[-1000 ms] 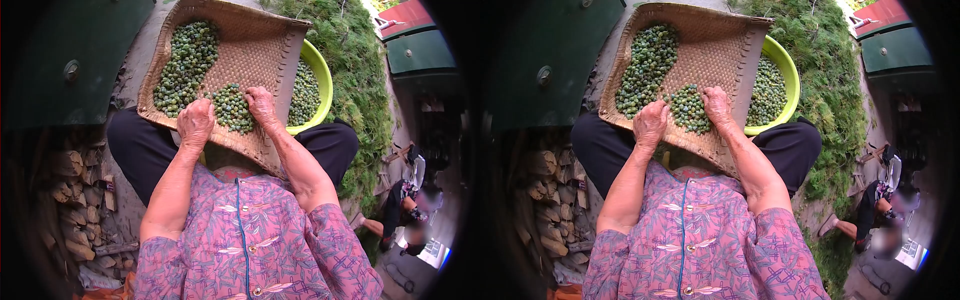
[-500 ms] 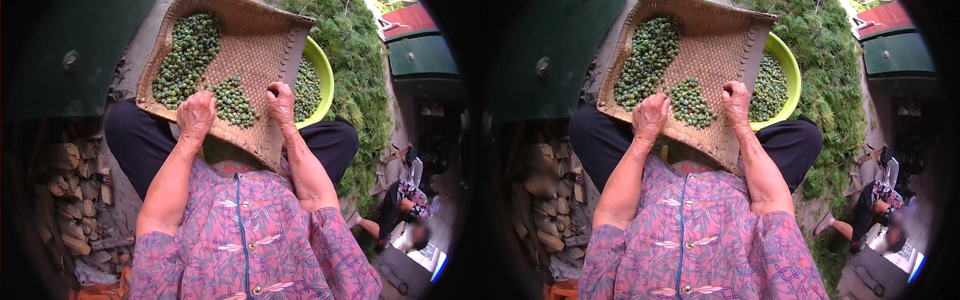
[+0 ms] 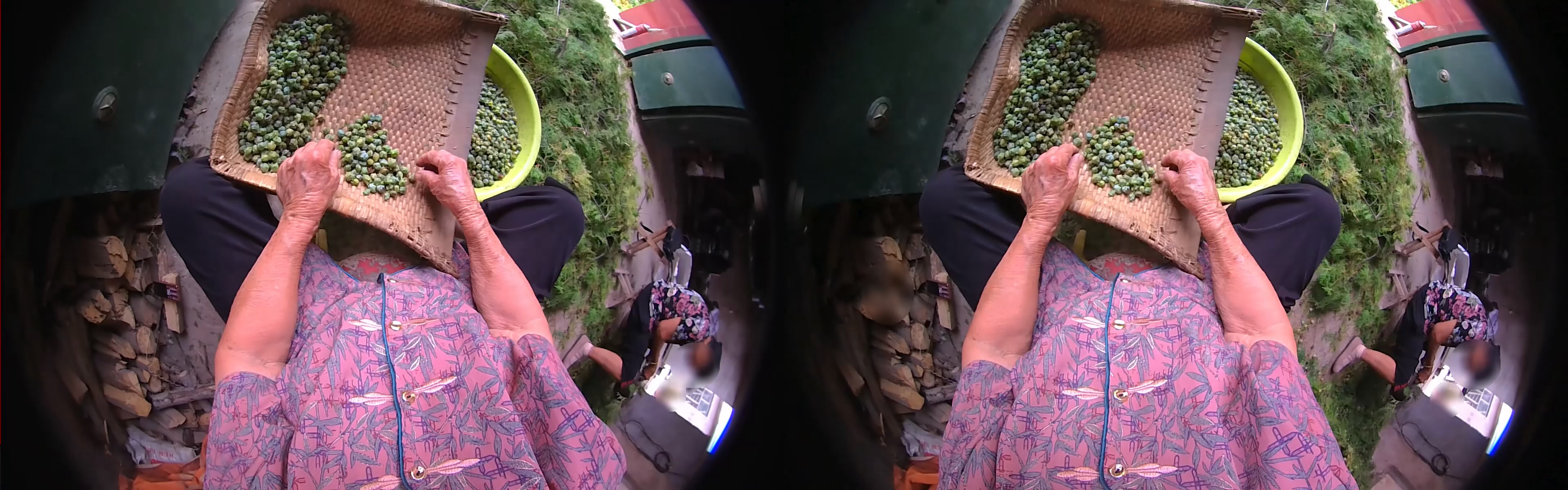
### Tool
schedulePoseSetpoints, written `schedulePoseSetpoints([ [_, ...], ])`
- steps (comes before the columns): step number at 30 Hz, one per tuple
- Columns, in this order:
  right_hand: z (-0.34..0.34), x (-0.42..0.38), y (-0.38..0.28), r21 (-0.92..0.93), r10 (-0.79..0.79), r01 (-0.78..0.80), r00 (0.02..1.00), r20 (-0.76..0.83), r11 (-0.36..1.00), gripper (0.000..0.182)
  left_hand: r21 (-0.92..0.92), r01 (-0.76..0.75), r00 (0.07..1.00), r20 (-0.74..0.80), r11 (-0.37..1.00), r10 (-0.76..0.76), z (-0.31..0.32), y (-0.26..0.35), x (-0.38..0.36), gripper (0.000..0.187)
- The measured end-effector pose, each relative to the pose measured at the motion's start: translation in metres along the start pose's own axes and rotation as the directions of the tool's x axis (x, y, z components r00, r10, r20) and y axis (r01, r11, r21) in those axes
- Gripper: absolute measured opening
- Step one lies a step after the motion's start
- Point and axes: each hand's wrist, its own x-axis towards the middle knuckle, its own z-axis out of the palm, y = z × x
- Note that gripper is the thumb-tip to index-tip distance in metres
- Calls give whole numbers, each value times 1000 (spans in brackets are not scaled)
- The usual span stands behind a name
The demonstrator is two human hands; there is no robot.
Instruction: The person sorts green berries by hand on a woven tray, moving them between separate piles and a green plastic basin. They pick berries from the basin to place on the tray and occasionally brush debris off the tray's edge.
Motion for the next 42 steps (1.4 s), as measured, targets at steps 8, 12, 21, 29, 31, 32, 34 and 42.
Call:
schedulePoseSetpoints([
  [8, 11, 0, 8, 75, 109, -106, 993, -41, 992, 21, 5, -15, 1000, 7, 1000, 15, -1, -1, 0, 14],
  [12, 13, -1, -5, -119, -7, 6, 1000, -9, 993, 22, 17, -27, 1000, 10, 999, 27, 3, -4, 1, 14],
  [21, 14, 1, -2, -191, -58, 41, 995, -84, 981, 21, -3, -3, 999, 36, 1000, 3, 3, -3, 0, 14],
  [29, -30, 10, 52, -213, 76, -216, 850, -521, 953, 27, -2, 1, 999, 40, 1000, -1, 0, -1, 1, 15],
  [31, -31, 8, 47, -339, -68, -184, 786, -615, 923, 29, -10, -6, 999, 32, 1000, 7, 0, -2, 0, 15],
  [32, -30, 8, 43, -319, -44, -158, 838, -544, 934, 27, -3, -3, 999, 42, 1000, 3, 0, -2, 0, 15],
  [34, -21, 7, 28, -33, 133, -156, 921, -367, 987, 21, 5, -1, 999, 52, 1000, 1, 1, -1, 1, 15],
  [42, 21, -8, -14, -117, 9, 0, 997, 77, 993, 21, 26, -6, 999, 52, 1000, 4, 0, -1, 0, 15],
])
